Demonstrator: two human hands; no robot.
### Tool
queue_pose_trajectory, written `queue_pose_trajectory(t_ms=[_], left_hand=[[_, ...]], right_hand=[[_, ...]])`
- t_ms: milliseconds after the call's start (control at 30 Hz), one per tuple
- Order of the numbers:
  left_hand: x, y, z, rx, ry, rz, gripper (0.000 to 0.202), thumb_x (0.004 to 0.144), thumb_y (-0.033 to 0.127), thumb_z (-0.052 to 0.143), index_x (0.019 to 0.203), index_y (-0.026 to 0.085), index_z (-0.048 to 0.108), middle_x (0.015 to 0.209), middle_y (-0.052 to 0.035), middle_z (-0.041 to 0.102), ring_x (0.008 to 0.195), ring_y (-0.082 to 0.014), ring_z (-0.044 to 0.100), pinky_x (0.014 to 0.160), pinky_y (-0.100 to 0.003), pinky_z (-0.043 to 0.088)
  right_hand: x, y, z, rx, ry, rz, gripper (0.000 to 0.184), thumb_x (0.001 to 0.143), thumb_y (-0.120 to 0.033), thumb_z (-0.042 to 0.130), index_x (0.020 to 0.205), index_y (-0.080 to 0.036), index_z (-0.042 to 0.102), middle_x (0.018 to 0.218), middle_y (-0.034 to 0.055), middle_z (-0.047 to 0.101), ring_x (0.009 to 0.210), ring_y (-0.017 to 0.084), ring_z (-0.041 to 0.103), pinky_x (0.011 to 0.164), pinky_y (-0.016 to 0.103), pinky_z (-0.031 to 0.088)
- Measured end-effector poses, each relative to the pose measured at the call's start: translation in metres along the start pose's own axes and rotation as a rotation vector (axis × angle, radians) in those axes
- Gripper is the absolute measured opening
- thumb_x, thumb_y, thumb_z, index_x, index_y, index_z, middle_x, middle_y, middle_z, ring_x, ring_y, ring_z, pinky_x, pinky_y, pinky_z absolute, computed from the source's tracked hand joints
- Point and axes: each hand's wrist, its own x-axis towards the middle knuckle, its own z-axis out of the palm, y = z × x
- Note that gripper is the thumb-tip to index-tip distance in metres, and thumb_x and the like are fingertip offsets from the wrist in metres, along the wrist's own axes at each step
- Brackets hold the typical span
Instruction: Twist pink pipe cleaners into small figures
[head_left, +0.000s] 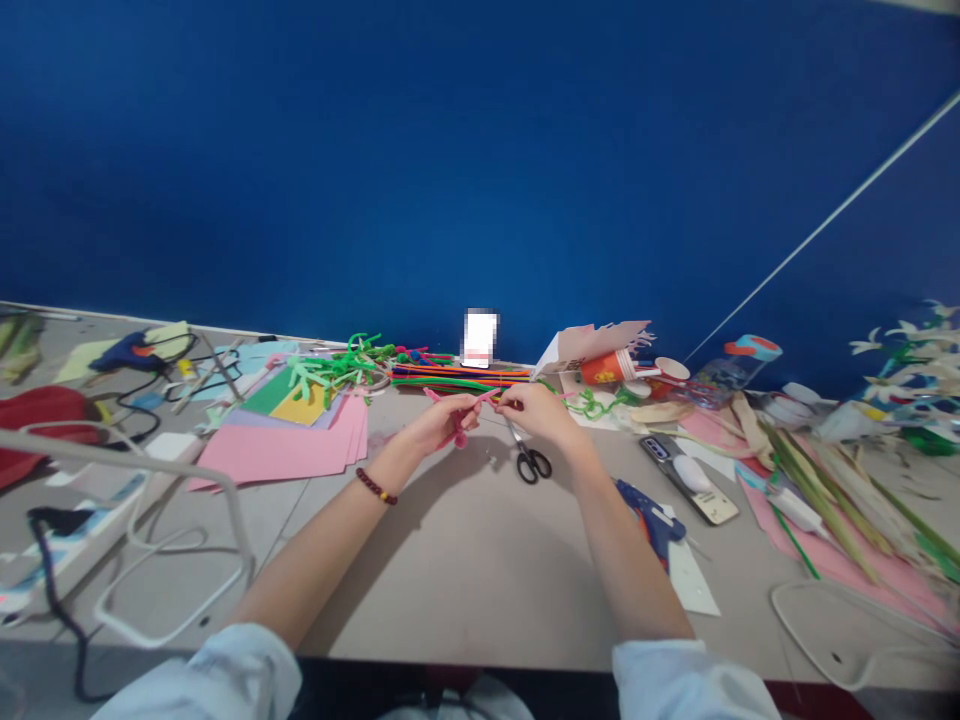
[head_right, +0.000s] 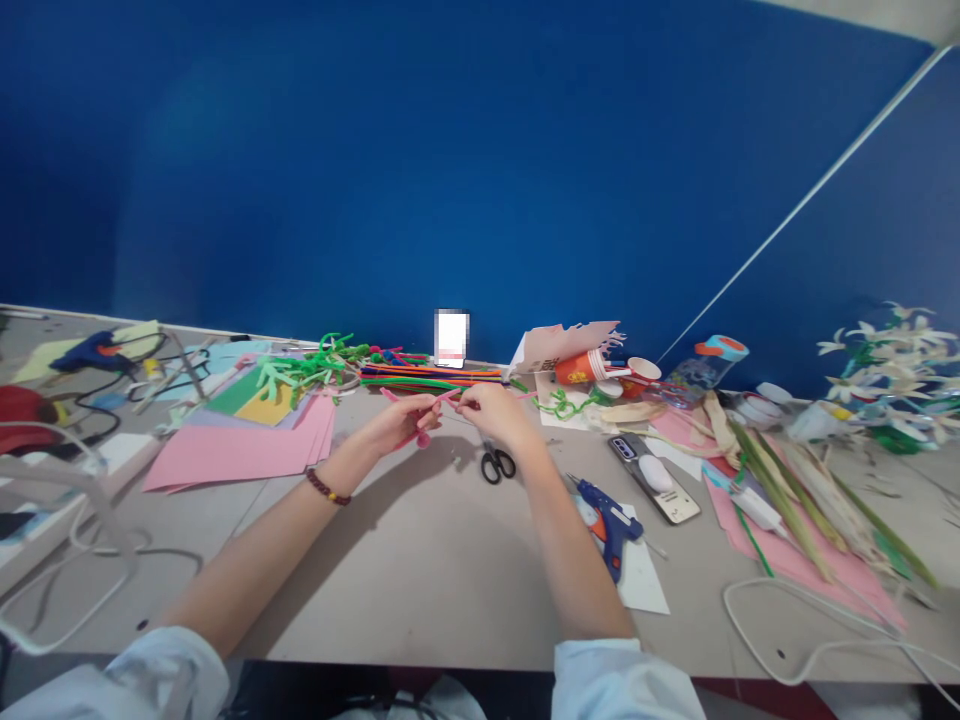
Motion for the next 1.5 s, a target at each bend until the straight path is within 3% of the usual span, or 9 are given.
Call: queue_pose_trajectory(t_ms=[67, 167, 400, 667, 867, 1100, 1200, 1367, 1500], left_hand=[[-0.001, 0.000, 0.001, -0.025, -0.036, -0.015, 0.022, 0.074, 0.033, 0.056, 0.062, 0.016, 0.051, 0.046, 0.0044, 0.037, 0.048, -0.0092, 0.041, 0.041, -0.019, 0.034], [0.000, -0.002, 0.000, 0.025, 0.026, -0.002, 0.021, 0.076, 0.035, 0.054, 0.065, 0.016, 0.054, 0.042, 0.0043, 0.039, 0.044, -0.0092, 0.041, 0.039, -0.019, 0.032], [0.002, -0.005, -0.001, 0.264, 0.151, 0.170, 0.036, 0.078, 0.047, 0.057, 0.094, 0.015, 0.063, 0.058, -0.0006, 0.057, 0.045, -0.0075, 0.046, 0.037, -0.018, 0.027], [-0.003, -0.002, 0.005, 0.384, 0.272, 0.236, 0.032, 0.078, 0.047, 0.055, 0.081, 0.018, 0.067, 0.072, -0.0015, 0.058, 0.045, -0.0050, 0.037, 0.035, -0.019, 0.021], [-0.005, 0.003, 0.008, 0.329, 0.184, 0.195, 0.025, 0.073, 0.042, 0.061, 0.072, 0.017, 0.065, 0.063, -0.0001, 0.055, 0.044, -0.0055, 0.034, 0.038, -0.020, 0.020], [-0.011, 0.005, 0.016, 0.530, -0.076, 0.091, 0.017, 0.071, 0.030, 0.059, 0.064, 0.016, 0.065, 0.061, -0.0026, 0.060, 0.060, -0.0122, 0.051, 0.049, -0.022, 0.029], [-0.009, 0.002, 0.017, 0.585, 0.016, 0.103, 0.016, 0.070, 0.029, 0.057, 0.063, 0.016, 0.064, 0.058, -0.0021, 0.058, 0.056, -0.0120, 0.049, 0.048, -0.023, 0.028], [-0.001, 0.000, 0.012, 0.546, 0.301, 0.157, 0.020, 0.069, 0.032, 0.057, 0.060, 0.015, 0.062, 0.055, -0.0021, 0.056, 0.052, -0.0108, 0.046, 0.045, -0.022, 0.027], [0.001, 0.000, 0.007, 0.461, 0.401, 0.208, 0.017, 0.069, 0.030, 0.058, 0.060, 0.016, 0.063, 0.058, -0.0021, 0.056, 0.052, -0.0098, 0.047, 0.043, -0.020, 0.029]], right_hand=[[0.000, 0.003, 0.000, 0.030, 0.014, 0.014, 0.017, 0.082, -0.025, 0.056, 0.074, -0.020, 0.069, 0.071, 0.0023, 0.066, 0.063, 0.014, 0.053, 0.055, 0.024, 0.029], [0.000, 0.004, -0.003, 0.080, 0.041, 0.022, 0.016, 0.082, -0.025, 0.056, 0.074, -0.020, 0.069, 0.070, 0.0016, 0.066, 0.063, 0.013, 0.053, 0.056, 0.024, 0.030], [-0.003, -0.003, -0.008, 0.111, 0.033, 0.004, 0.016, 0.081, -0.023, 0.058, 0.070, -0.020, 0.069, 0.069, 0.0004, 0.067, 0.062, 0.012, 0.052, 0.055, 0.024, 0.031], [-0.003, -0.007, -0.008, 0.155, -0.004, -0.035, 0.016, 0.081, -0.022, 0.057, 0.075, -0.020, 0.071, 0.074, 0.0020, 0.069, 0.063, 0.012, 0.055, 0.055, 0.023, 0.032], [-0.001, 0.001, -0.006, 0.181, -0.003, -0.030, 0.015, 0.081, -0.021, 0.058, 0.076, -0.019, 0.072, 0.075, 0.0025, 0.070, 0.066, 0.013, 0.057, 0.059, 0.023, 0.036], [-0.002, 0.012, -0.009, 0.305, 0.010, -0.071, 0.013, 0.079, -0.027, 0.062, 0.074, -0.019, 0.071, 0.077, 0.0029, 0.070, 0.071, 0.014, 0.059, 0.064, 0.024, 0.042], [-0.003, 0.003, -0.012, 0.228, 0.067, -0.114, 0.013, 0.080, -0.024, 0.061, 0.073, -0.019, 0.071, 0.076, 0.0027, 0.068, 0.070, 0.014, 0.058, 0.064, 0.024, 0.041], [-0.004, -0.011, -0.010, 0.160, 0.093, -0.142, 0.015, 0.081, -0.019, 0.058, 0.076, -0.020, 0.072, 0.074, 0.0025, 0.068, 0.068, 0.013, 0.056, 0.060, 0.023, 0.037], [-0.002, -0.013, -0.003, 0.190, 0.091, -0.105, 0.013, 0.081, -0.022, 0.059, 0.080, -0.020, 0.073, 0.078, 0.0028, 0.069, 0.069, 0.013, 0.057, 0.060, 0.023, 0.037]])
